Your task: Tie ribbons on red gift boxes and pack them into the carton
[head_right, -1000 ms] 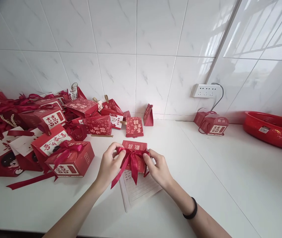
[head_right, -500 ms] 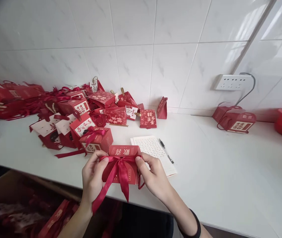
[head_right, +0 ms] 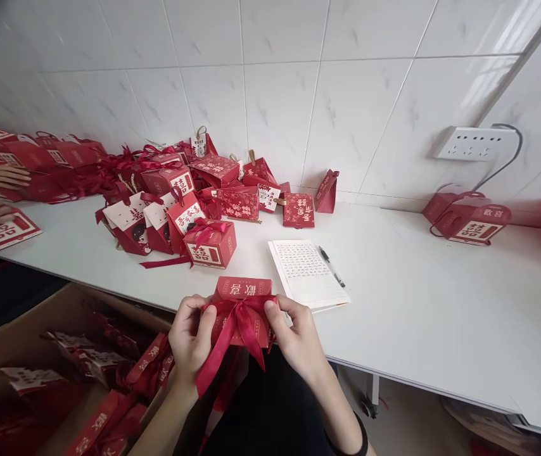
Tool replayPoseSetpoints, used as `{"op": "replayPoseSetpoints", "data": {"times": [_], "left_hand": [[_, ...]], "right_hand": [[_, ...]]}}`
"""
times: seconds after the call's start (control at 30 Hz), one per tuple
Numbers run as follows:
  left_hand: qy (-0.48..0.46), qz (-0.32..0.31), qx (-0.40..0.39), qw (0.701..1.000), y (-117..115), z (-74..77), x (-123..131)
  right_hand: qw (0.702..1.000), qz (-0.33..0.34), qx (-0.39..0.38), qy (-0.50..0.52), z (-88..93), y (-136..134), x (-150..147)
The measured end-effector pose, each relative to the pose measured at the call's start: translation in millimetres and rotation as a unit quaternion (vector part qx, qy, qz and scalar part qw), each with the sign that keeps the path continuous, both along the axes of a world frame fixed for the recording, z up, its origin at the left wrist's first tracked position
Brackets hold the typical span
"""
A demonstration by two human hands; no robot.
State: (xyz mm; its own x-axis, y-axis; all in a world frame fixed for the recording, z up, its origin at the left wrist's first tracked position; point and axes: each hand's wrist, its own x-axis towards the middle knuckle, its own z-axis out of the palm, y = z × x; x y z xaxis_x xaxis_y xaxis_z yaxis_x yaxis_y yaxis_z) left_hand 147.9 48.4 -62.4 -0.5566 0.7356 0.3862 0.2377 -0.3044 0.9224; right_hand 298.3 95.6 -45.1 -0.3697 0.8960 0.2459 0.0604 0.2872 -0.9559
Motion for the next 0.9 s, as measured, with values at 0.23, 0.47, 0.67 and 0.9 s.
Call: {"op": "replayPoseSetpoints", "data": {"times": [0.23, 0.47, 0.67, 0.9], "left_hand": [[0.003, -0.008, -0.005, 1.000, -10.9, -4.3, 5.2], [-0.037, -0.078, -0.138, 0.987, -22.6, 5.3, 2.2], [-0.012, -0.077, -0.116, 0.990, -28.2, 3.9, 1.5], [0.051, -0.081, -0.150, 0.984, -28.5, 12.4, -3.1]], "right_hand": [[0.997, -0.056, 0.048, -0.030, -3.3, -13.9, 2.5], [0.985, -0.113, 0.119, -0.056, -15.9, -27.2, 0.7], [0.992, -0.096, 0.075, -0.021, -18.0, -30.3, 2.3], [0.992, -0.080, 0.091, -0.021, -17.4, -32.4, 6.9]]}}
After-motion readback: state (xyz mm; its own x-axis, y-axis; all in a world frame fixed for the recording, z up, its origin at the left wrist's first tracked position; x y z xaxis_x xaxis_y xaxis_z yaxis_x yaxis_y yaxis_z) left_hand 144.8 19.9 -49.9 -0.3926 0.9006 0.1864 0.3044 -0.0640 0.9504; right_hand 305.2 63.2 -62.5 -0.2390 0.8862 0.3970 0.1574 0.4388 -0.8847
